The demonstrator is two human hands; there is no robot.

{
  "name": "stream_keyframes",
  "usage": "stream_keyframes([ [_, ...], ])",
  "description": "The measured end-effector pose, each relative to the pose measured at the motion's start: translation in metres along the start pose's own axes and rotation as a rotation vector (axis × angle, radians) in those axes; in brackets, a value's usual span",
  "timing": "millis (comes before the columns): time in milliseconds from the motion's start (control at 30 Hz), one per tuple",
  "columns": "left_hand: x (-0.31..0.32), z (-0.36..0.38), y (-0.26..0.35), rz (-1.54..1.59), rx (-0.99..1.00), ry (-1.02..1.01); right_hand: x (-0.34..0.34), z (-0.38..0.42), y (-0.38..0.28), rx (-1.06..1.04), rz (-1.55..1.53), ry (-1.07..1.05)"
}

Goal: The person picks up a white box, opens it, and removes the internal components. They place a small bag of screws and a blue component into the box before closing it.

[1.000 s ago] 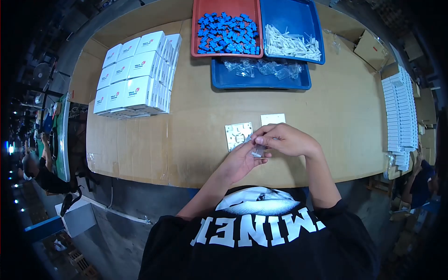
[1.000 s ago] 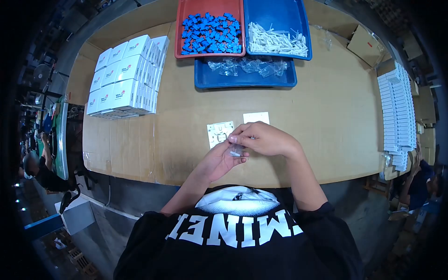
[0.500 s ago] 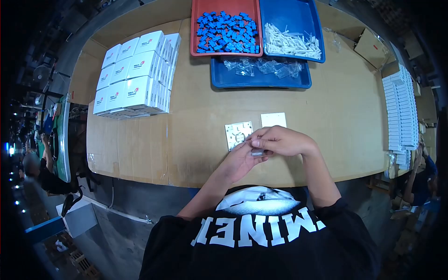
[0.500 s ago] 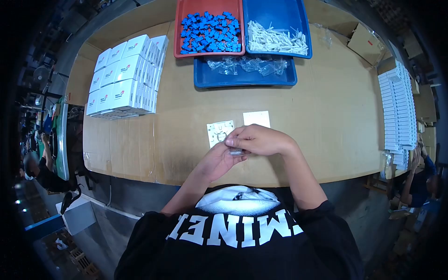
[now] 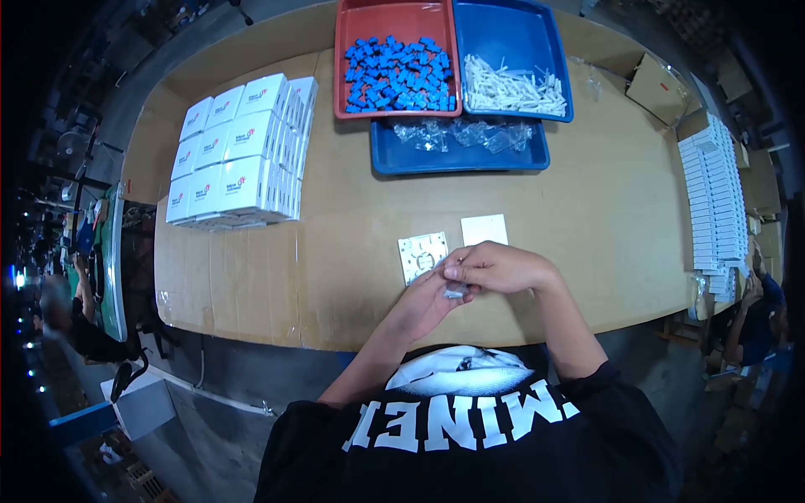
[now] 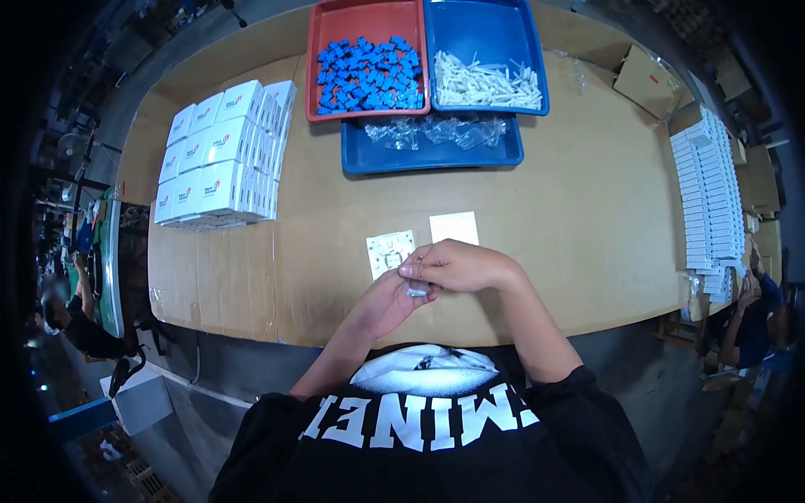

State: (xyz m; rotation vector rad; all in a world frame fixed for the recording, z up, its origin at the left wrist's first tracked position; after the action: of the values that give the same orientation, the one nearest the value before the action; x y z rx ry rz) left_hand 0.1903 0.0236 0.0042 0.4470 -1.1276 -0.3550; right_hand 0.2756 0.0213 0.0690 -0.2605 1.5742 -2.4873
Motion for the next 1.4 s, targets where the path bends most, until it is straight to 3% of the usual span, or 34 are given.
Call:
stream_keyframes([
  [67,-0.002,-0.001,-0.003,-0.008,-0.010,0.015,0.001,0.000,0.002,0.027,0.083,-0.051],
  [233,-0.004,-0.001,-0.002,0.016,-0.025,-0.001,-0.036,0.000,-0.008,-0.165,0.111,0.057],
  [333,-0.002,0.003,-0.001,0.032,-0.061,-0.002,-0.096,0.003,-0.018,-0.227,0.041,0.258],
  [400,-0.003,0.006,0.002,0.055,-0.045,0.020,-0.157,0.010,-0.016,-0.232,0.124,0.625],
  [433,-0.004,0.007,0.002,0.040,-0.038,0.028,-0.173,0.008,-0.017,-0.243,0.130,0.634],
  [500,-0.005,0.009,0.001,0.000,-0.031,0.028,-0.219,0.029,-0.030,-0.325,0.313,1.005],
  [533,-0.005,0.010,0.002,-0.031,-0.026,0.036,-0.234,0.027,-0.029,-0.335,0.317,1.012],
  [600,-0.004,0.012,0.003,-0.043,-0.021,0.035,-0.255,0.041,-0.047,-0.449,0.514,1.238],
  [800,-0.008,0.015,0.001,-0.049,-0.037,0.059,-0.273,0.028,-0.071,-0.340,0.910,1.243],
  [933,-0.008,0.018,0.001,-0.055,-0.040,0.067,-0.288,0.014,-0.063,-0.259,0.989,1.210],
  [1233,-0.007,0.016,0.001,-0.022,-0.041,0.038,-0.307,0.028,-0.055,-0.307,0.742,1.261],
  [1300,-0.010,0.016,0.000,-0.033,-0.044,0.066,-0.322,0.038,-0.046,-0.495,0.261,1.244],
  [1333,-0.010,0.015,0.000,-0.032,-0.045,0.059,-0.316,0.044,-0.056,-0.494,0.268,1.249],
  [1400,-0.012,0.014,-0.001,-0.006,-0.040,0.054,-0.303,0.060,-0.062,-0.589,-0.151,1.190],
])
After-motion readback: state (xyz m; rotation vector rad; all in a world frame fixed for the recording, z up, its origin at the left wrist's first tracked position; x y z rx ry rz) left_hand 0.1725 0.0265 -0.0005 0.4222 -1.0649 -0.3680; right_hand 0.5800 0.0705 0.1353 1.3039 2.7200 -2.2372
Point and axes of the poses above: each hand's wrist, its own z-axis away from the middle knuckle, its own x-axis out of the palm, y = z × x, the point moved 9 cm from there along -z, towards the middle knuckle, and after that the axes turned 6 degrees about -z, right-handed, at the moved point
